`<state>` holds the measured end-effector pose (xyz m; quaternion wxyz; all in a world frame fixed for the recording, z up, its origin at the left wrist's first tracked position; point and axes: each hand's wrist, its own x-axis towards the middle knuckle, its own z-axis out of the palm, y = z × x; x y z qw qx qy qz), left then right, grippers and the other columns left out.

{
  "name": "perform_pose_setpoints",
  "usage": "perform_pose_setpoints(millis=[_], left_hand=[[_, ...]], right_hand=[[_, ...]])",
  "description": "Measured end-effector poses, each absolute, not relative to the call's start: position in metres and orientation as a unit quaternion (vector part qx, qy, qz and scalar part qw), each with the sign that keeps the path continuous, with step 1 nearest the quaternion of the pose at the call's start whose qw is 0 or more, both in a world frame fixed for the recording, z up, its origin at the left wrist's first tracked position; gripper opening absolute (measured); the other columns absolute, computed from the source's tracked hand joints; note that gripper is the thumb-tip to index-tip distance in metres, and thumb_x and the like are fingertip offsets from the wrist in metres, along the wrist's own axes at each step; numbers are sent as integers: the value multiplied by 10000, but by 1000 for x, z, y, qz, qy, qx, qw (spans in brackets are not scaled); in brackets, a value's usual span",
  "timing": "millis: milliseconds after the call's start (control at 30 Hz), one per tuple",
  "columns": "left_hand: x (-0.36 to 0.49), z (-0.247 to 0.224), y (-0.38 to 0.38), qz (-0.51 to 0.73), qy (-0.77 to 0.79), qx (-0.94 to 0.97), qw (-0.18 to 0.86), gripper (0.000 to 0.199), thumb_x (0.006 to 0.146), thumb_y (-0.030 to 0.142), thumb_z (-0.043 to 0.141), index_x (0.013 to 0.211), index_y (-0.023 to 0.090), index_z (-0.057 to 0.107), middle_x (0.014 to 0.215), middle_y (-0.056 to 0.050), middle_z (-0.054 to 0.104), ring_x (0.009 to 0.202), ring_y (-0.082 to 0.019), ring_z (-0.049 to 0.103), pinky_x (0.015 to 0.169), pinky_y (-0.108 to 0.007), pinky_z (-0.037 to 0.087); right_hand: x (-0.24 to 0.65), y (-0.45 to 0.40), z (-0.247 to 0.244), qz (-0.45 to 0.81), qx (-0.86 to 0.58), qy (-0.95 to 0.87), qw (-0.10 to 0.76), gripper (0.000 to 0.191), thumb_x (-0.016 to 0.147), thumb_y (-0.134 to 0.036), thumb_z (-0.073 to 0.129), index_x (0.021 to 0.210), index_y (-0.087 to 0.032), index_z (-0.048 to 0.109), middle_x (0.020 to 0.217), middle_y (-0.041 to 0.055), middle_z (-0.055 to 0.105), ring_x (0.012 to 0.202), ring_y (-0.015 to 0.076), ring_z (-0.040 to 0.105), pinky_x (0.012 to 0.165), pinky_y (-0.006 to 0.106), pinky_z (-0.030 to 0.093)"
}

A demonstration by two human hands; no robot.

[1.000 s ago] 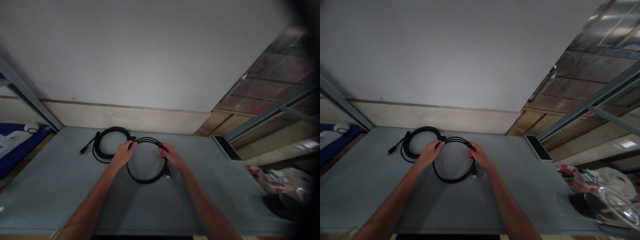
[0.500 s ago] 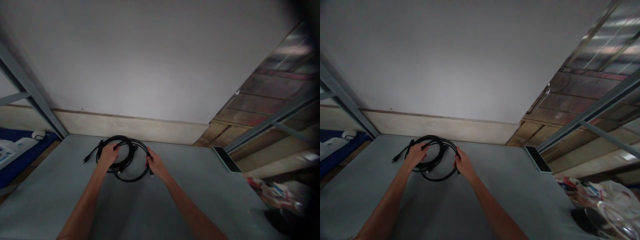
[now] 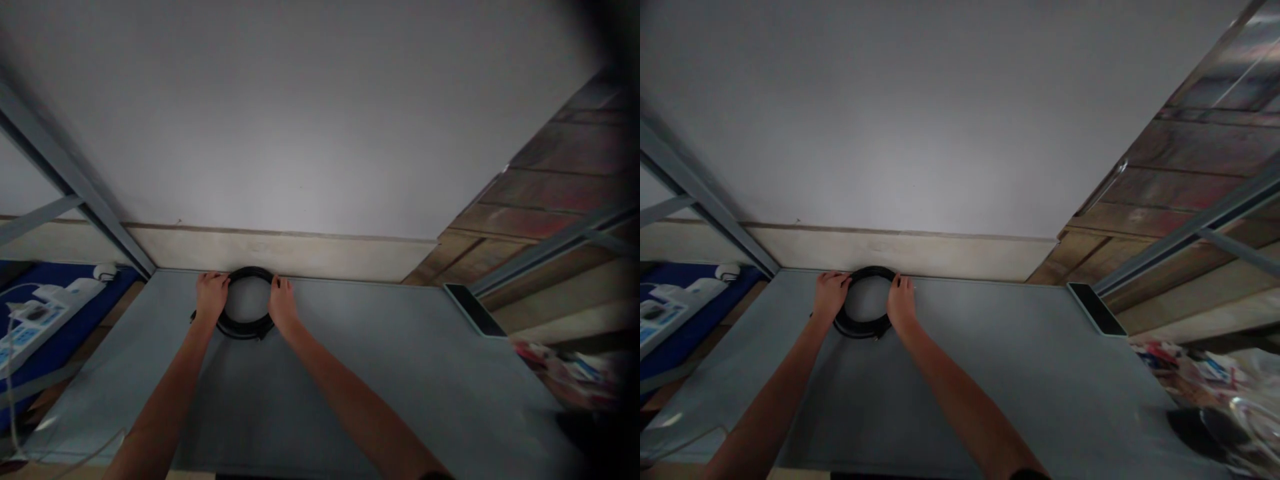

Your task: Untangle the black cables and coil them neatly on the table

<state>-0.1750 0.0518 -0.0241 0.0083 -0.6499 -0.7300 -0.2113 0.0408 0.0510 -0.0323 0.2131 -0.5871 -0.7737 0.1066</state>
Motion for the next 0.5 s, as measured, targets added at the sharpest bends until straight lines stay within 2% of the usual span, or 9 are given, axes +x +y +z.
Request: perform_pose_setpoints(millis=[133,267,400,500], left_hand=[[-178,-27,62,-228,-741,-629,-60,332,904,293,509,1086,161,754,1246,-181,638,1231,-342,522,1071,-486,369],[-188,-21,70,-226,-715,-647,-141,342,912,335,512,1054,146,759,1139,-163,710,1143,-312,613,1036,-427,421],[-213,-15,60,-266,-711,-625,-181,478,976,419,389,1272,141,641,1274,-132,667,1189,-247,609,1019,-374,451],[-227,-19,45,-365,-702,-547,-275,530,1002,436,293,1354,148,565,1352,-111,620,1232,-222,590,1034,-384,456]], right_hand=[[39,50,-33,60,-605,-769,197,510,851,-43,429,1352,-21,523,1430,280,420,1295,380,374,1005,528,332],[40,54,-31,107,-601,-764,209,488,918,-161,454,1391,-48,495,1508,257,361,1381,375,310,1058,549,285],[56,50,-34,198,-620,-691,314,554,992,-348,376,1467,-65,410,1567,225,296,1453,326,255,1120,524,262],[69,32,-44,294,-641,-571,420,615,1007,-422,265,1479,-49,393,1547,221,345,1454,282,294,1158,481,252]])
